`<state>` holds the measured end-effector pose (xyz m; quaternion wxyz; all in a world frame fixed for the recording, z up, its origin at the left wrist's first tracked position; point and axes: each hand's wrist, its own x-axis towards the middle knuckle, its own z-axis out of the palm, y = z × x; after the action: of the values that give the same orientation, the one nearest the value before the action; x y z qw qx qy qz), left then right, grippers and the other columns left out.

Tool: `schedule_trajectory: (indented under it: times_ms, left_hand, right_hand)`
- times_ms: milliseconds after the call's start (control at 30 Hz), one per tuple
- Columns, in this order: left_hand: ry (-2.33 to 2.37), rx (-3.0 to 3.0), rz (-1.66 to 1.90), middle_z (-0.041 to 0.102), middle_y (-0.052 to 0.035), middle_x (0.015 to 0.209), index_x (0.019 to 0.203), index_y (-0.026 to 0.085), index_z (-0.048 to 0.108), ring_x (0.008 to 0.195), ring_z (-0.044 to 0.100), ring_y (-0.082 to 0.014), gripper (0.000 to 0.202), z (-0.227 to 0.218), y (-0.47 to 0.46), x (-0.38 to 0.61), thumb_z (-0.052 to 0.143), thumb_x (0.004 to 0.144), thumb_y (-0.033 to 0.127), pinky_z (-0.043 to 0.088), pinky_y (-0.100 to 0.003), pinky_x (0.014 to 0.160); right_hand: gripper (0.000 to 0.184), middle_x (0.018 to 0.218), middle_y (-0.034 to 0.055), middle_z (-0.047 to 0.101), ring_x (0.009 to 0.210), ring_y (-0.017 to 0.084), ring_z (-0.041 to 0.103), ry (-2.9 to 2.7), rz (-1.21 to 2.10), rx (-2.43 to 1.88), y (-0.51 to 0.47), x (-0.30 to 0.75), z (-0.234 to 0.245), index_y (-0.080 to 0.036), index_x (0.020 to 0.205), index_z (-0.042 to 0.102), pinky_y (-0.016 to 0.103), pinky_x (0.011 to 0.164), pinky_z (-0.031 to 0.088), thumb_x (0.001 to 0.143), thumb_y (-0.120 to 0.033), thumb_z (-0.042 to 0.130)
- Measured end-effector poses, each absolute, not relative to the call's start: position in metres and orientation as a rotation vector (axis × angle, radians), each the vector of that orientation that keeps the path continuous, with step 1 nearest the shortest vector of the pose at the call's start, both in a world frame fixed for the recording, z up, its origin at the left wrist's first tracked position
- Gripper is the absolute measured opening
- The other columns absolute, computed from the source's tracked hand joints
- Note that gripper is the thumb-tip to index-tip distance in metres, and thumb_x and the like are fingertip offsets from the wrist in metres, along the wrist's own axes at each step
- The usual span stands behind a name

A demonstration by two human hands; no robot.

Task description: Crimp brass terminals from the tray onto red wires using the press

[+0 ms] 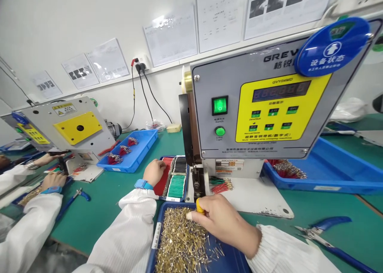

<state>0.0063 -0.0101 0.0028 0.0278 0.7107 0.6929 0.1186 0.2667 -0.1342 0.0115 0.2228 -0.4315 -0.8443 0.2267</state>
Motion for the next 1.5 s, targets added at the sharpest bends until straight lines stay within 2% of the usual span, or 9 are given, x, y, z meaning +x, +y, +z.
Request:
schedule_trajectory:
  times_ms: [100,300,433,567,833,1167,1500]
  left_hand:
    - [2.141,2.203,0.36,0.062,-0.0061,0.089,0.082,0.018,0.068,0.085,0.059,-0.0181,0.017,0.003,-0.011,0.007,0.053,0.086,0.013,0.039,-0.028,0.071]
    - [2.172,2.208,0.393,0.062,-0.0079,0.088,0.08,0.017,0.065,0.088,0.057,-0.0206,0.02,0.004,-0.013,0.01,0.047,0.088,0.011,0.039,-0.03,0.074]
    - [2.187,2.201,0.46,0.064,-0.0096,0.093,0.091,0.015,0.065,0.093,0.057,-0.0223,0.023,0.007,-0.015,0.016,0.042,0.091,0.012,0.04,-0.031,0.079]
    - [2.039,2.284,0.493,0.067,-0.0083,0.1,0.105,0.018,0.066,0.097,0.058,-0.0211,0.028,0.01,-0.022,0.032,0.043,0.09,0.011,0.042,-0.03,0.084]
    - [1.721,2.447,0.323,0.067,-0.0091,0.088,0.079,0.019,0.074,0.088,0.06,-0.0226,0.022,0.017,-0.04,0.059,0.053,0.084,0.013,0.044,-0.033,0.084]
    - [1.736,2.427,0.282,0.066,-0.0082,0.09,0.082,0.017,0.068,0.091,0.058,-0.0215,0.02,0.014,-0.042,0.06,0.051,0.084,0.008,0.043,-0.031,0.084]
    - [1.753,2.427,0.348,0.066,-0.0085,0.09,0.084,0.016,0.066,0.091,0.058,-0.022,0.018,0.009,-0.039,0.061,0.049,0.088,0.011,0.043,-0.031,0.081]
  right_hand:
    - [0.049,0.051,-0.0053,0.027,0.047,0.008,0.026,-2.362,0.537,-1.122,-0.135,0.268,0.009,-0.018,0.057,0.024,0.025,0.049,0.018,0.093,-0.039,0.05]
    - [0.047,0.05,-0.0056,0.026,0.045,0.008,0.025,-2.371,0.5,-1.089,-0.136,0.268,0.008,-0.018,0.057,0.022,0.026,0.049,0.016,0.094,-0.035,0.048]
    - [0.049,0.051,-0.0052,0.025,0.047,0.008,0.024,-2.34,0.573,-1.076,-0.135,0.268,0.009,-0.018,0.058,0.021,0.026,0.05,0.017,0.096,-0.04,0.044]
    - [0.05,0.053,-0.0043,0.027,0.049,0.009,0.027,-2.305,0.679,-1.029,-0.136,0.269,0.011,-0.018,0.059,0.023,0.027,0.051,0.018,0.098,-0.046,0.037]
    - [0.051,0.051,-0.0048,0.025,0.048,0.009,0.025,-2.307,0.622,-1.091,-0.136,0.268,0.012,-0.018,0.057,0.022,0.028,0.051,0.016,0.097,-0.043,0.042]
    - [0.048,0.052,-0.0045,0.029,0.049,0.008,0.028,-2.329,0.615,-1.133,-0.135,0.267,0.01,-0.018,0.057,0.024,0.027,0.051,0.016,0.096,-0.039,0.044]
    - [0.047,0.051,-0.0045,0.03,0.048,0.008,0.029,-2.319,0.607,-1.129,-0.135,0.267,0.011,-0.018,0.057,0.025,0.027,0.052,0.017,0.096,-0.038,0.044]
